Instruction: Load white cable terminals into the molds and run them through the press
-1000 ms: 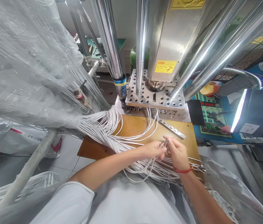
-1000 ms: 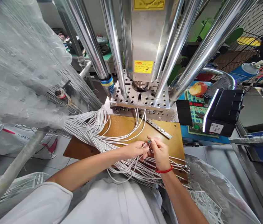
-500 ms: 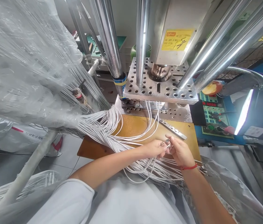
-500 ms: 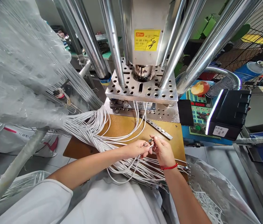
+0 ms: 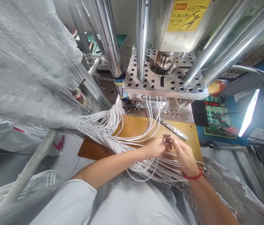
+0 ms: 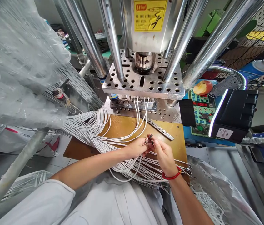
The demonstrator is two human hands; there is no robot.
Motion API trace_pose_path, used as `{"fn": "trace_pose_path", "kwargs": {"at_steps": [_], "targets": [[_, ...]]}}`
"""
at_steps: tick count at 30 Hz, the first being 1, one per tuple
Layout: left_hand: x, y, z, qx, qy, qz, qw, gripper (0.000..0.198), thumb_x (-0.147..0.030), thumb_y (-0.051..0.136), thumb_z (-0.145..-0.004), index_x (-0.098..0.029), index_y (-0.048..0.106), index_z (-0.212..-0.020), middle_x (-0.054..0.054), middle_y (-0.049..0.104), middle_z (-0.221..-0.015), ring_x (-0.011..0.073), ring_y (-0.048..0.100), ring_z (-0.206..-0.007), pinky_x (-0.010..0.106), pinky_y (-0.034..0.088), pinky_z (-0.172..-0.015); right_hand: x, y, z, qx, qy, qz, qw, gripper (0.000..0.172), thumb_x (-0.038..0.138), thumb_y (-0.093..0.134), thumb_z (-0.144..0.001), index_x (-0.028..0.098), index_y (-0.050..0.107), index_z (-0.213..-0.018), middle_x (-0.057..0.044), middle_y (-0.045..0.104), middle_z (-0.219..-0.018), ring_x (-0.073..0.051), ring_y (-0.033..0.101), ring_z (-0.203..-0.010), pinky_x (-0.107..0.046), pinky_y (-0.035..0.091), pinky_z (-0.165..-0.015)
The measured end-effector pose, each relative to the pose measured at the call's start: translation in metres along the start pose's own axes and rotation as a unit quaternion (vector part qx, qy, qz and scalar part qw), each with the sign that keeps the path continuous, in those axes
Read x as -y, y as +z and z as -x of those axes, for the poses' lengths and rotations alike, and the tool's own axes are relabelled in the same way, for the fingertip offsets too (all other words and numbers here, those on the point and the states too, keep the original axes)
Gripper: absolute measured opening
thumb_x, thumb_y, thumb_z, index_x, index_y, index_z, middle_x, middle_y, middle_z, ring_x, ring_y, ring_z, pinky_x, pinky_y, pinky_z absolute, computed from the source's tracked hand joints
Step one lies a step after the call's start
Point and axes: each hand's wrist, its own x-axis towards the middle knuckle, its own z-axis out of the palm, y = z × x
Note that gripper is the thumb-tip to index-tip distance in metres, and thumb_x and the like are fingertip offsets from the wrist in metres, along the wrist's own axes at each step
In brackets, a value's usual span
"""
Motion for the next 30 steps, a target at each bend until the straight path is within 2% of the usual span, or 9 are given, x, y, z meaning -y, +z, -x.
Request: {"fn": "trace_pose_path", "kwargs": {"at_steps": [3,5,7,10,13,18,20,25,30], "targets": [[-0.002,-0.002,-0.001,-0.029,0.008,0.02,0.999,0.023,-0.036,0.04,-0.079,-0.014,0.042,-0.075,-0.007,0.036,-0.048,0.0032,0.033,-0.04,0.018,0.03,-0.044,-0.01,-0.023,-0.02,-0.071,-0.067,0.199,0.975,0.051,0.04,0.044,-0.078,0.017,0.041,-0.124,-0.01,0.056,-0.104,-0.022,0.05,-0.095,-0.037,0.038,-0.085],[-0.003,-0.005,-0.003,-0.04,-0.005,0.027,0.999,0.021,-0.036,0.043,-0.077,-0.015,0.039,-0.074,-0.008,0.038,-0.049,0.0029,0.034,-0.041,0.017,0.032,-0.045,-0.023,-0.038,-0.036,-0.101,-0.093,0.386,0.912,0.053,0.04,0.05,-0.073,0.011,0.047,-0.117,-0.014,0.056,-0.093,-0.026,0.05,-0.089,-0.04,0.038,-0.08],[-0.004,-0.008,-0.005,-0.056,-0.033,0.024,0.998,0.02,-0.034,0.046,-0.075,-0.015,0.039,-0.073,-0.007,0.039,-0.049,0.0028,0.034,-0.04,0.017,0.032,-0.044,-0.036,-0.047,-0.047,-0.066,-0.099,0.504,0.855,0.037,0.034,0.05,-0.073,0.01,0.058,-0.1,-0.013,0.056,-0.082,-0.025,0.05,-0.08,-0.037,0.038,-0.074],[-0.002,-0.012,-0.01,-0.104,-0.07,0.005,0.992,0.016,-0.03,0.047,-0.073,-0.015,0.041,-0.074,-0.007,0.042,-0.05,0.0023,0.033,-0.039,0.016,0.029,-0.042,-0.042,-0.046,-0.049,-0.006,-0.093,0.549,0.83,0.025,0.028,0.042,-0.077,0.012,0.059,-0.085,-0.011,0.056,-0.076,-0.02,0.05,-0.071,-0.031,0.038,-0.065],[0.004,-0.013,-0.014,-0.141,-0.078,-0.031,0.987,0.015,-0.03,0.047,-0.073,-0.015,0.045,-0.074,-0.007,0.042,-0.049,0.0021,0.031,-0.038,0.016,0.026,-0.041,-0.036,-0.041,-0.039,0.038,-0.029,0.488,0.871,0.026,0.036,0.041,-0.077,0.014,0.053,-0.087,-0.006,0.057,-0.073,-0.016,0.05,-0.063,-0.026,0.036,-0.056],[0.01,-0.011,-0.016,-0.162,-0.077,-0.106,0.978,0.019,-0.032,0.048,-0.072,-0.013,0.051,-0.071,-0.006,0.043,-0.047,0.0032,0.034,-0.039,0.016,0.027,-0.043,-0.038,-0.038,-0.027,0.117,0.073,0.273,0.952,0.034,0.047,0.037,-0.078,0.016,0.051,-0.079,0.001,0.052,-0.058,-0.011,0.046,-0.051,-0.022,0.035,-0.049],[0.011,-0.009,-0.016,-0.153,-0.077,-0.118,0.978,0.02,-0.032,0.048,-0.072,-0.013,0.052,-0.073,-0.006,0.044,-0.047,0.0036,0.036,-0.04,0.016,0.03,-0.044,-0.043,-0.035,-0.025,0.087,0.076,0.24,0.964,0.029,0.043,0.04,-0.076,0.016,0.051,-0.082,0.001,0.055,-0.062,-0.011,0.048,-0.053,-0.022,0.037,-0.051],[0.018,-0.005,-0.021,-0.128,-0.065,-0.155,0.977,0.02,-0.032,0.046,-0.071,-0.013,0.052,-0.069,-0.004,0.048,-0.048,0.0046,0.041,-0.041,0.017,0.031,-0.044,-0.045,-0.021,-0.017,0.031,-0.001,0.251,0.967,0.033,0.028,0.047,-0.073,0.017,0.052,-0.103,-0.005,0.06,-0.097,-0.016,0.055,-0.084,-0.025,0.041,-0.072],[0.023,-0.007,-0.023,-0.126,-0.064,-0.173,0.975,0.019,-0.03,0.045,-0.07,-0.013,0.052,-0.066,-0.003,0.049,-0.048,0.0055,0.043,-0.041,0.017,0.033,-0.044,-0.044,-0.013,-0.012,0.023,-0.011,0.218,0.976,0.035,0.029,0.046,-0.074,0.015,0.055,-0.105,-0.006,0.061,-0.096,-0.016,0.056,-0.081,-0.026,0.043,-0.071]]}}
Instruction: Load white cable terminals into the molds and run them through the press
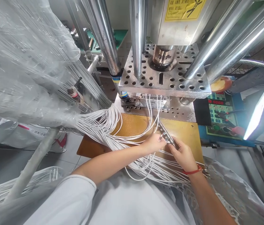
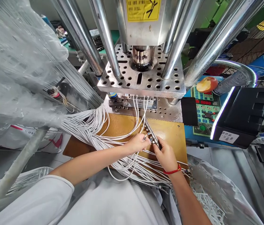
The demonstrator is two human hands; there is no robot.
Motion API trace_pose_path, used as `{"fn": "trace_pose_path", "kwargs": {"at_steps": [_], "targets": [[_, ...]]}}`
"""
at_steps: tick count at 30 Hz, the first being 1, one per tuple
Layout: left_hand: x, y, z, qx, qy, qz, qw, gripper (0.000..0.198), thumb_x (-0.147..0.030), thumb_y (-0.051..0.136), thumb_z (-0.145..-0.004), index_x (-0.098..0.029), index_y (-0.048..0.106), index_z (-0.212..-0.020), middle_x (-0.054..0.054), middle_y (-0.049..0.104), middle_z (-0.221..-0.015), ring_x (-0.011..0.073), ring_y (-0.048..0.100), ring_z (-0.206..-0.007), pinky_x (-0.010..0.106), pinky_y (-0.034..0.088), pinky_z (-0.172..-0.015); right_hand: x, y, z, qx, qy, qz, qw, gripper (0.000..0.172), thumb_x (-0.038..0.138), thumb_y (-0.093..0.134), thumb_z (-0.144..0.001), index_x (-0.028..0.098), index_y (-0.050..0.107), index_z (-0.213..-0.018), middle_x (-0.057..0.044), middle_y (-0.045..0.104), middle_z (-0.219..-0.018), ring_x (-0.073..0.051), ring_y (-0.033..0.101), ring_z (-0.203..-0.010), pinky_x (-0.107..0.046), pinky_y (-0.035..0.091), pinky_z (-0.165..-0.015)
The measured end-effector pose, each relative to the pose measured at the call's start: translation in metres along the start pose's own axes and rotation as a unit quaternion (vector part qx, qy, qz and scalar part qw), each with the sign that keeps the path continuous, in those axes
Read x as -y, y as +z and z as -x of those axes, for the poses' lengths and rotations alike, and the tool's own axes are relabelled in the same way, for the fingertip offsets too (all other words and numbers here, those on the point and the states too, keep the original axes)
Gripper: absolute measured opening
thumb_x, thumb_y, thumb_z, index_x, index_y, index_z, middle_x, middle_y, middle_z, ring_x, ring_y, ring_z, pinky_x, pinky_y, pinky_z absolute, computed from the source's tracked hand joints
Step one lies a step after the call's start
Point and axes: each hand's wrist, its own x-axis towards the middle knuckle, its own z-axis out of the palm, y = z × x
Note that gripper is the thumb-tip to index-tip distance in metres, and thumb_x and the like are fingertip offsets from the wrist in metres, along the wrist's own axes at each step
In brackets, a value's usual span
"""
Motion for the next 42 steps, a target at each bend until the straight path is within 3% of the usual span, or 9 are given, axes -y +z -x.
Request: {"fn": "trace_pose_path", "kwargs": {"at_steps": [4,8,12,15,20,25,31,37,42], "targets": [[0.002,-0.002,0.001,0.014,-0.012,0.004,1.0,0.02,-0.029,0.044,-0.07,-0.012,0.053,-0.066,-0.003,0.049,-0.049,0.0056,0.043,-0.041,0.017,0.033,-0.043,-0.002,0.001,0.001,-0.003,0.011,0.001,1.0,0.037,0.03,0.046,-0.074,0.013,0.054,-0.106,-0.006,0.062,-0.091,-0.014,0.056,-0.067,-0.024,0.044,-0.062],[0.004,0.0,0.001,0.051,-0.01,0.03,0.998,0.02,-0.029,0.044,-0.07,-0.012,0.052,-0.062,-0.003,0.047,-0.049,0.0046,0.041,-0.039,0.017,0.033,-0.04,-0.001,0.006,0.003,-0.025,-0.022,0.027,0.999,0.036,0.029,0.045,-0.076,0.014,0.054,-0.107,-0.006,0.06,-0.096,-0.016,0.055,-0.081,-0.026,0.043,-0.071],[0.004,0.004,0.002,0.051,-0.022,0.058,0.997,0.02,-0.027,0.044,-0.071,-0.012,0.051,-0.06,-0.002,0.048,-0.05,0.0045,0.043,-0.04,0.016,0.035,-0.042,0.002,0.009,0.007,-0.049,-0.062,0.08,0.994,0.039,0.029,0.041,-0.078,0.012,0.05,-0.112,-0.008,0.059,-0.085,-0.016,0.053,-0.075,-0.027,0.043,-0.069],[0.0,0.003,0.004,0.06,-0.039,0.096,0.993,0.019,-0.029,0.043,-0.074,-0.013,0.051,-0.072,-0.001,0.054,-0.057,0.0052,0.048,-0.045,0.018,0.04,-0.046,0.006,0.007,0.01,-0.065,-0.068,0.106,0.99,0.042,0.032,0.038,-0.08,0.009,0.049,-0.114,-0.009,0.058,-0.08,-0.017,0.053,-0.074,-0.029,0.042,-0.068],[-0.011,-0.01,0.006,-0.019,-0.03,0.144,0.989,0.018,-0.03,0.047,-0.073,-0.013,0.051,-0.074,-0.003,0.051,-0.057,0.0028,0.044,-0.045,0.015,0.037,-0.045,0.004,0.003,0.01,-0.059,-0.016,0.019,0.998,0.04,0.034,0.037,-0.081,0.014,0.051,-0.114,-0.009,0.058,-0.101,-0.017,0.055,-0.082,-0.027,0.043,-0.072],[-0.008,-0.013,0.005,-0.029,-0.064,0.109,0.992,0.019,-0.032,0.054,-0.066,-0.014,0.051,-0.067,-0.008,0.04,-0.044,0.0013,0.031,-0.036,0.014,0.027,-0.04,-0.002,0.006,0.008,-0.063,0.025,-0.04,0.997,0.04,0.035,0.039,-0.08,0.015,0.053,-0.112,-0.007,0.058,-0.104,-0.017,0.055,-0.086,-0.026,0.043,-0.074],[-0.005,-0.007,0.001,-0.038,-0.047,0.075,0.995,0.016,-0.028,0.053,-0.063,-0.013,0.051,-0.06,-0.007,0.039,-0.044,0.0022,0.03,-0.038,0.016,0.025,-0.041,0.0,0.006,0.009,-0.051,0.049,-0.024,0.997,0.043,0.038,0.038,-0.08,0.015,0.052,-0.113,-0.007,0.061,-0.096,-0.011,0.052,-0.056,-0.024,0.043,-0.058],[-0.004,-0.007,0.001,-0.034,-0.03,0.067,0.997,0.016,-0.028,0.052,-0.064,-0.013,0.053,-0.06,-0.006,0.041,-0.044,0.003,0.033,-0.04,0.016,0.027,-0.042,-0.002,0.012,0.011,-0.077,-0.02,0.003,0.997,0.041,0.034,0.037,-0.081,0.014,0.051,-0.114,-0.008,0.057,-0.105,-0.018,0.052,-0.094,-0.028,0.04,-0.082],[-0.003,-0.007,0.005,-0.01,-0.028,0.028,0.999,0.023,-0.034,0.047,-0.071,-0.012,0.054,-0.071,-0.004,0.048,-0.049,0.0045,0.04,-0.041,0.017,0.032,-0.044,-0.002,0.014,0.013,-0.085,-0.051,0.035,0.994,0.041,0.032,0.037,-0.082,0.013,0.049,-0.116,-0.01,0.057,-0.105,-0.018,0.052,-0.096,-0.029,0.04,-0.082]]}}
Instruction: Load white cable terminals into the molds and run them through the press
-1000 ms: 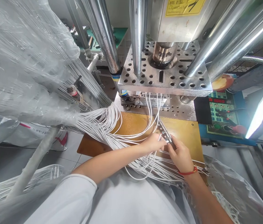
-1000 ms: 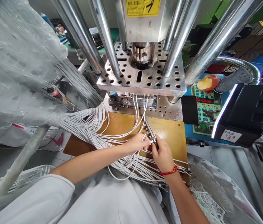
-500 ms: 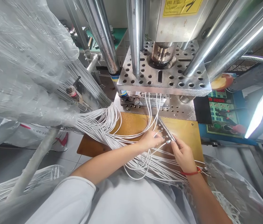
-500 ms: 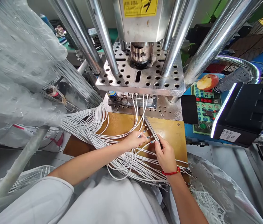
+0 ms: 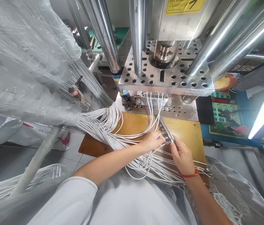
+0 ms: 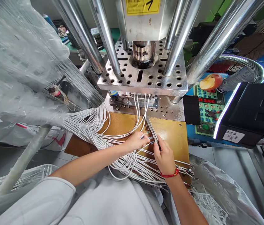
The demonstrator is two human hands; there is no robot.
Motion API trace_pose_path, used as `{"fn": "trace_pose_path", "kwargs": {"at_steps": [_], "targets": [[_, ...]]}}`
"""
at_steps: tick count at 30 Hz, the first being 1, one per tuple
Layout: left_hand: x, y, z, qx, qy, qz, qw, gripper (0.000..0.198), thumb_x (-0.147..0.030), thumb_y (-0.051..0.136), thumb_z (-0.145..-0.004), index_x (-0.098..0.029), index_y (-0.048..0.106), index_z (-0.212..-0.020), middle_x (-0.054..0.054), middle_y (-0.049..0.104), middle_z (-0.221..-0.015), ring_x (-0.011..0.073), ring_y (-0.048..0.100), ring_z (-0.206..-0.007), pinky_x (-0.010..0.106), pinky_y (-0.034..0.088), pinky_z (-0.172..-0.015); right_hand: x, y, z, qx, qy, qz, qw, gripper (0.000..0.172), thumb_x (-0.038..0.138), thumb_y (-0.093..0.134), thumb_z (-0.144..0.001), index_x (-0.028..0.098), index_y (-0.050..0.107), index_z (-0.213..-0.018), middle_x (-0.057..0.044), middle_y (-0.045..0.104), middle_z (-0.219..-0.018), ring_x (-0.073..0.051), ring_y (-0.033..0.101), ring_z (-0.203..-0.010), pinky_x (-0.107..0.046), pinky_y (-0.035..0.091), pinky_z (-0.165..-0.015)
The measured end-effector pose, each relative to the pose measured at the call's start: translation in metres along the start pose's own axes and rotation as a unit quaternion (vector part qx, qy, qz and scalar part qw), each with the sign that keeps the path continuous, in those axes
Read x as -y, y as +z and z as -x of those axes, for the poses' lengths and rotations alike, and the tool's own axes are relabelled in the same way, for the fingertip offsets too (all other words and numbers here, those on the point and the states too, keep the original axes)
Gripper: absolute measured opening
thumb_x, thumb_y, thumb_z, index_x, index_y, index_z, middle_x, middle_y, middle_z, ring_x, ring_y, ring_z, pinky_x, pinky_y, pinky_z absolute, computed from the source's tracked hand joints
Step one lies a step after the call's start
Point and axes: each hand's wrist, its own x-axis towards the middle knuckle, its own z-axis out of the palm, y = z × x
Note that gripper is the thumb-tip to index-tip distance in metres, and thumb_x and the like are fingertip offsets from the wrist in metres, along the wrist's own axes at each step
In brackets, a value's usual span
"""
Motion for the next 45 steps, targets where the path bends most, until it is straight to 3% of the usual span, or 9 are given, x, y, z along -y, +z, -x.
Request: {"fn": "trace_pose_path", "kwargs": {"at_steps": [2,6,12,15,20,25,34,39,45], "targets": [[-0.003,-0.005,0.0,-0.004,0.028,-0.001,1.0,0.026,-0.037,0.042,-0.075,-0.013,0.053,-0.074,-0.003,0.05,-0.053,0.0045,0.043,-0.042,0.017,0.034,-0.045,0.0,-0.002,0.0,-0.004,0.017,-0.011,1.0,0.04,0.033,0.038,-0.081,0.014,0.049,-0.115,-0.009,0.056,-0.107,-0.018,0.052,-0.096,-0.028,0.04,-0.082],[-0.012,-0.02,-0.002,-0.078,0.038,0.041,0.995,0.032,-0.047,0.038,-0.077,-0.016,0.047,-0.079,-0.006,0.043,-0.054,0.0033,0.039,-0.04,0.016,0.033,-0.043,-0.002,-0.007,0.0,-0.007,0.055,-0.038,0.998,0.041,0.035,0.039,-0.081,0.014,0.051,-0.114,-0.008,0.055,-0.109,-0.018,0.051,-0.098,-0.028,0.041,-0.083],[-0.016,-0.02,0.003,-0.025,-0.046,0.231,0.972,0.016,-0.032,0.038,-0.082,-0.018,0.039,-0.087,-0.008,0.034,-0.057,0.0012,0.031,-0.039,0.014,0.025,-0.039,-0.004,-0.009,-0.001,0.0,0.075,-0.057,0.996,0.041,0.035,0.04,-0.08,0.015,0.052,-0.113,-0.007,0.055,-0.11,-0.018,0.051,-0.1,-0.027,0.041,-0.084],[-0.015,-0.017,0.005,-0.023,-0.042,0.2,0.979,0.013,-0.024,0.04,-0.081,-0.013,0.046,-0.086,-0.006,0.039,-0.058,0.0005,0.034,-0.042,0.013,0.028,-0.041,-0.006,-0.009,-0.001,0.001,0.076,-0.061,0.995,0.042,0.036,0.04,-0.079,0.014,0.052,-0.113,-0.008,0.055,-0.11,-0.018,0.05,-0.1,-0.028,0.041,-0.085],[-0.014,-0.019,-0.008,-0.038,-0.01,0.113,0.993,0.026,-0.017,0.047,-0.076,-0.012,0.049,-0.101,0.0,0.055,-0.067,0.0007,0.04,-0.045,0.014,0.033,-0.045,-0.008,-0.012,-0.001,0.009,0.095,-0.078,0.992,0.043,0.038,0.041,-0.078,0.015,0.053,-0.113,-0.008,0.056,-0.108,-0.02,0.052,-0.097,-0.031,0.041,-0.084],[-0.011,-0.013,-0.026,-0.07,0.021,0.045,0.996,0.021,-0.009,0.054,-0.067,-0.013,0.047,-0.086,0.001,0.06,-0.064,0.0064,0.053,-0.056,0.015,0.037,-0.049,-0.006,-0.015,-0.001,0.016,0.124,-0.102,0.987,0.046,0.04,0.042,-0.077,0.013,0.054,-0.112,-0.008,0.059,-0.104,-0.02,0.054,-0.092,-0.031,0.043,-0.082],[-0.019,-0.017,-0.033,-0.044,-0.024,0.074,0.996,0.025,-0.008,0.057,-0.063,-0.015,0.038,-0.078,0.0,0.059,-0.062,0.0069,0.055,-0.053,0.014,0.034,-0.044,-0.008,-0.013,0.0,0.02,0.138,-0.134,0.981,0.046,0.041,0.044,-0.076,0.014,0.054,-0.112,-0.007,0.061,-0.096,-0.016,0.056,-0.072,-0.028,0.047,-0.065],[-0.017,-0.018,-0.037,-0.035,-0.027,0.079,0.996,0.028,-0.009,0.059,-0.059,-0.016,0.036,-0.074,-0.002,0.056,-0.057,0.0057,0.051,-0.045,0.014,0.032,-0.041,-0.011,-0.011,0.001,0.015,0.143,-0.159,0.977,0.046,0.041,0.043,-0.076,0.014,0.054,-0.112,-0.006,0.062,-0.091,-0.018,0.055,-0.076,-0.028,0.046,-0.064],[-0.015,-0.018,-0.037,-0.031,-0.012,0.076,0.997,0.027,-0.012,0.058,-0.061,-0.017,0.036,-0.075,0.0,0.057,-0.06,0.0077,0.053,-0.05,0.015,0.034,-0.043,-0.011,-0.009,0.003,0.003,0.124,-0.142,0.982,0.048,0.042,0.042,-0.076,0.013,0.053,-0.113,-0.006,0.062,-0.085,-0.016,0.055,-0.069,-0.028,0.046,-0.06]]}}
